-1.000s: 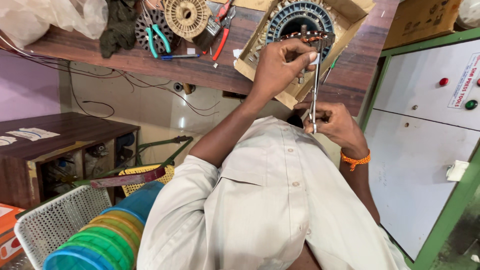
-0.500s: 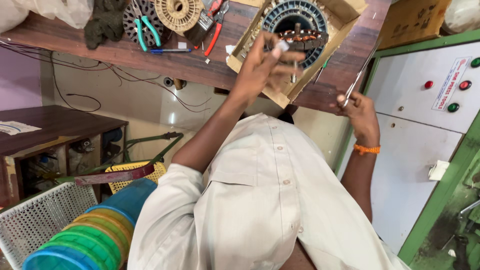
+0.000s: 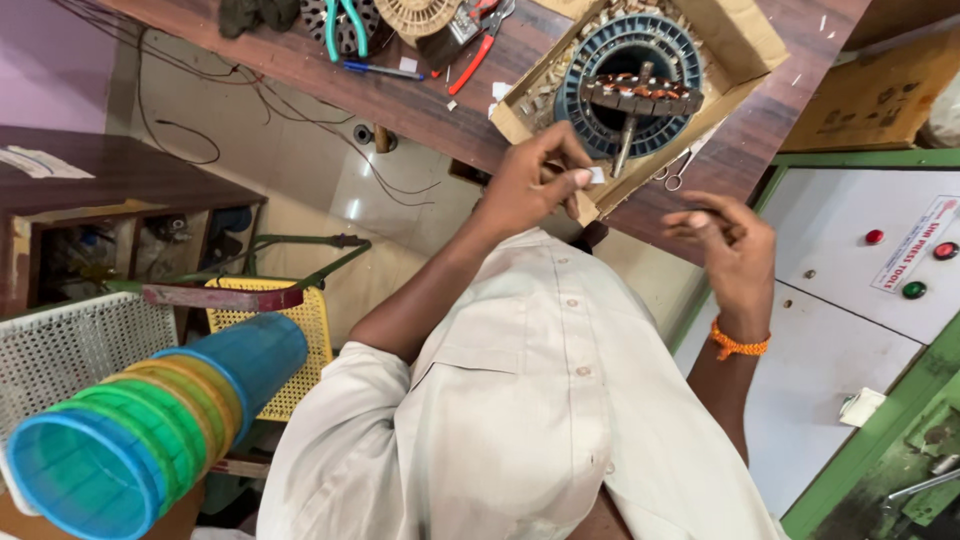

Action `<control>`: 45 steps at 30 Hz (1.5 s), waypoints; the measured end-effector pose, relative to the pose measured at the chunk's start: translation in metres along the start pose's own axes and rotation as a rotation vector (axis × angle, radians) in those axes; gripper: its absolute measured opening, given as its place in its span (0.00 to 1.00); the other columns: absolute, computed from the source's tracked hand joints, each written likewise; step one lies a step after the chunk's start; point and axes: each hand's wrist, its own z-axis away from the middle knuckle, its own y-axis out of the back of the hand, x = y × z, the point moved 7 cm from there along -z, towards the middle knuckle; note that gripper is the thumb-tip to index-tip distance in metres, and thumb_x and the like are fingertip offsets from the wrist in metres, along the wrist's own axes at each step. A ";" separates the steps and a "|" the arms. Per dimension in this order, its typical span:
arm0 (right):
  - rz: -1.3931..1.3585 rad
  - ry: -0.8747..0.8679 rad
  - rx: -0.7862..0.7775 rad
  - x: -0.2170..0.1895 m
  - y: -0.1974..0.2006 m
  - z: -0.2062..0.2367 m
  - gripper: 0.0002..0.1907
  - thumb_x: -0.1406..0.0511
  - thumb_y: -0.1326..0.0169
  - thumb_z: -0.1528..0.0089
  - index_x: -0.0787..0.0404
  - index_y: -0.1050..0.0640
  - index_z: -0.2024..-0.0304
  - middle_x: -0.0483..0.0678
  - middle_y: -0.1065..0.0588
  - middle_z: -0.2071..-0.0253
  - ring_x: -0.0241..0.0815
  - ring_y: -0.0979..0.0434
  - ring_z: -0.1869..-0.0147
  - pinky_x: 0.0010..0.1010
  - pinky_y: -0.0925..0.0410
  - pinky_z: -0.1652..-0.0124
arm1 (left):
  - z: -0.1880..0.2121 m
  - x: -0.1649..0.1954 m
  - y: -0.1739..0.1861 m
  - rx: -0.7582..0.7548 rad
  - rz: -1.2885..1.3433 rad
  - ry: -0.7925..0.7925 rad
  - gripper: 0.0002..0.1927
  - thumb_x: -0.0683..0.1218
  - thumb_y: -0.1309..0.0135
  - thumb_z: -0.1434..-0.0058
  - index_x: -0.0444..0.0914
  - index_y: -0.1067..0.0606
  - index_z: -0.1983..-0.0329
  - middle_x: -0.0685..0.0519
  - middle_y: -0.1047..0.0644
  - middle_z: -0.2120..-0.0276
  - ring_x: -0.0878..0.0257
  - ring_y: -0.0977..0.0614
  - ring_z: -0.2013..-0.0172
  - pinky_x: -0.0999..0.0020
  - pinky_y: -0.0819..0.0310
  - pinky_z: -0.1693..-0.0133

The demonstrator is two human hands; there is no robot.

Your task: The person works on an electric motor stator, using a screwdriver and scissors to adjust and secure copper windings. They handle small white insulating pieces and later review several handwritten documents on the workbench.

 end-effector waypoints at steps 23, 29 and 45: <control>0.510 0.606 0.158 -0.108 -0.067 0.001 0.06 0.79 0.39 0.35 0.68 0.22 0.59 0.52 0.19 0.58 0.43 0.17 0.56 0.30 0.25 0.57 | -0.005 -0.022 -0.038 0.054 0.001 0.006 0.08 0.44 0.42 0.32 0.33 0.22 0.58 0.56 0.21 0.68 0.74 0.23 0.72 0.76 0.25 0.74; 0.153 0.352 0.160 -0.089 -0.062 -0.006 0.04 0.76 0.39 0.33 0.70 0.19 0.55 0.51 0.19 0.58 0.36 0.18 0.56 0.25 0.25 0.55 | -0.001 -0.002 -0.038 0.075 -0.090 -0.157 0.07 0.43 0.45 0.30 0.32 0.25 0.58 0.54 0.20 0.66 0.73 0.18 0.68 0.75 0.20 0.72; -0.267 0.528 0.126 -0.065 -0.073 -0.017 0.15 0.58 0.41 0.27 0.63 0.28 0.51 0.42 0.30 0.53 0.31 0.30 0.48 0.21 0.34 0.47 | -0.010 0.028 -0.043 0.153 -0.091 -0.141 0.04 0.37 0.41 0.36 0.32 0.23 0.59 0.46 0.25 0.62 0.52 0.20 0.65 0.63 0.24 0.67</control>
